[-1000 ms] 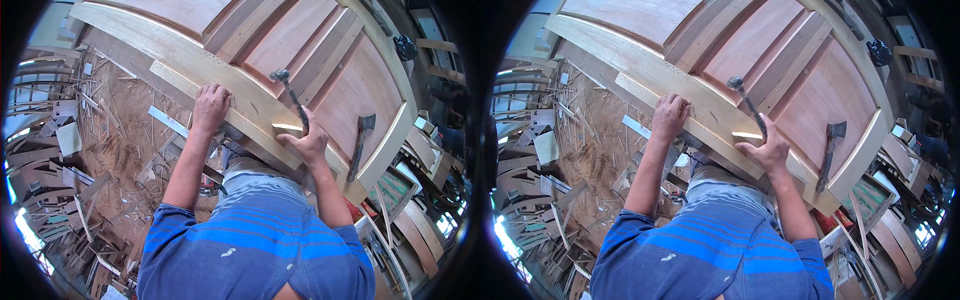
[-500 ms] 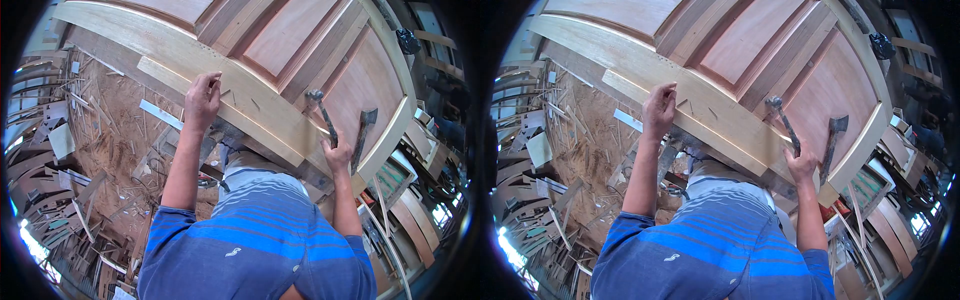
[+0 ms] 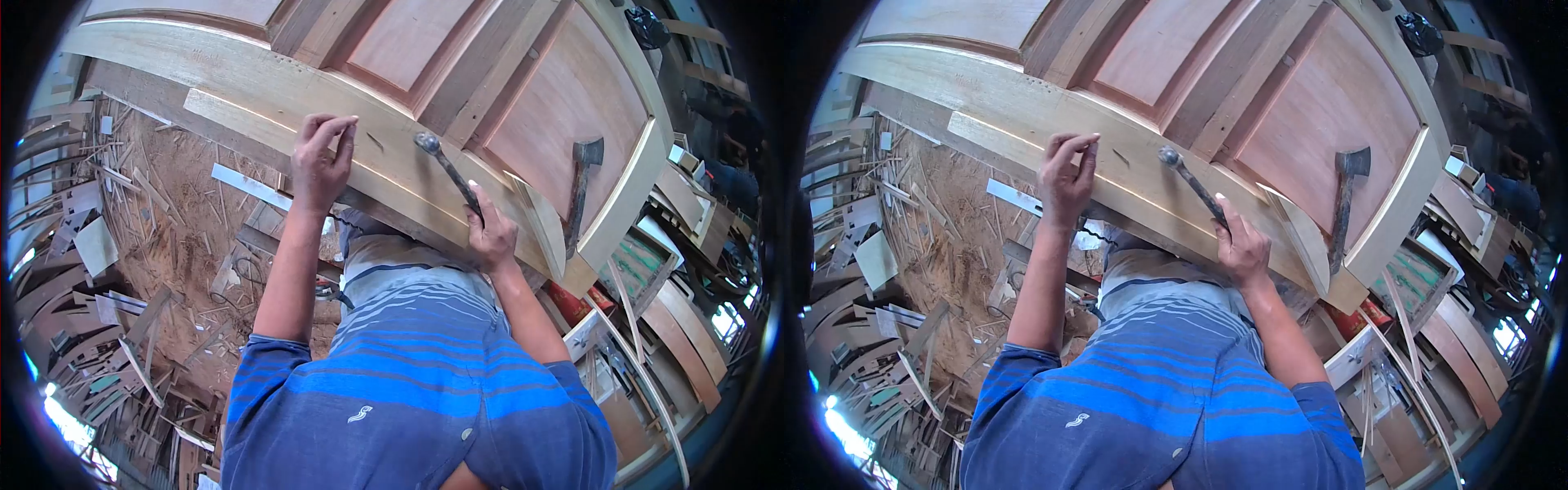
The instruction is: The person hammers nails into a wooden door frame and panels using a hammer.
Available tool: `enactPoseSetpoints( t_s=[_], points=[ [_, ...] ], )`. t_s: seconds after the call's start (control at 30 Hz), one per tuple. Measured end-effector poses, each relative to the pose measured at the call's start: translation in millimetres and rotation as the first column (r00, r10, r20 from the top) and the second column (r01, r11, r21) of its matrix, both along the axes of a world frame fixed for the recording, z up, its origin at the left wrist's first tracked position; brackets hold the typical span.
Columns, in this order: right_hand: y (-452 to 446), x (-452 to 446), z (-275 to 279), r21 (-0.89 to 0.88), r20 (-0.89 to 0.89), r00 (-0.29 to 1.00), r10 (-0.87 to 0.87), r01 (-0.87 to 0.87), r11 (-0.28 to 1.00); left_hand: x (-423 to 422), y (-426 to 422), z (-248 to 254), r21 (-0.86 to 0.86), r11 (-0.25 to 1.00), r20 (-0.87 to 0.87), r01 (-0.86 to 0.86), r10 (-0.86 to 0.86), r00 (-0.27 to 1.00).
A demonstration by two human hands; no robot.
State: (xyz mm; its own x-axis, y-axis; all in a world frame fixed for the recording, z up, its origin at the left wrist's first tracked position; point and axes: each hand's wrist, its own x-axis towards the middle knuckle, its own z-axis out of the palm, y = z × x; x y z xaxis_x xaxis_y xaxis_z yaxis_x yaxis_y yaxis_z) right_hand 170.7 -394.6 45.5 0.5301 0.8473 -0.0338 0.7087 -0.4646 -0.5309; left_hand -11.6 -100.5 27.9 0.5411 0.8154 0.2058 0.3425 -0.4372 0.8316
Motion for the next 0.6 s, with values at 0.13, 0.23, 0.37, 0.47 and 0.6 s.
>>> enactPoseSetpoints(
  t_s=[0.13,0.23,0.37,0.47,0.6],
  points=[
    [-5,4,-3,-0.051,-0.003,1.0,0.0,0.0,0.999,27,-28,0,0.127,0.991,-0.026,0.036,-0.033,0.999],
    [-7,16,-1,-0.107,-0.04,0.999,-0.003,-0.001,0.994,53,-46,-8,-0.078,0.997,0.094,-0.012,0.019,0.995],
    [-40,23,-20,0.042,-0.039,0.998,-0.047,0.048,0.998,69,-54,-31,-0.109,0.993,0.051,-0.051,0.056,0.997],
    [-55,25,-29,0.158,-0.049,0.993,-0.11,0.116,0.981,71,-55,-31,-0.09,0.992,-0.018,-0.083,0.081,0.997],
    [-48,23,-33,0.089,-0.022,0.978,-0.209,0.21,0.974,72,-56,-29,-0.063,0.996,-0.059,-0.071,0.067,0.996]
  ],
)
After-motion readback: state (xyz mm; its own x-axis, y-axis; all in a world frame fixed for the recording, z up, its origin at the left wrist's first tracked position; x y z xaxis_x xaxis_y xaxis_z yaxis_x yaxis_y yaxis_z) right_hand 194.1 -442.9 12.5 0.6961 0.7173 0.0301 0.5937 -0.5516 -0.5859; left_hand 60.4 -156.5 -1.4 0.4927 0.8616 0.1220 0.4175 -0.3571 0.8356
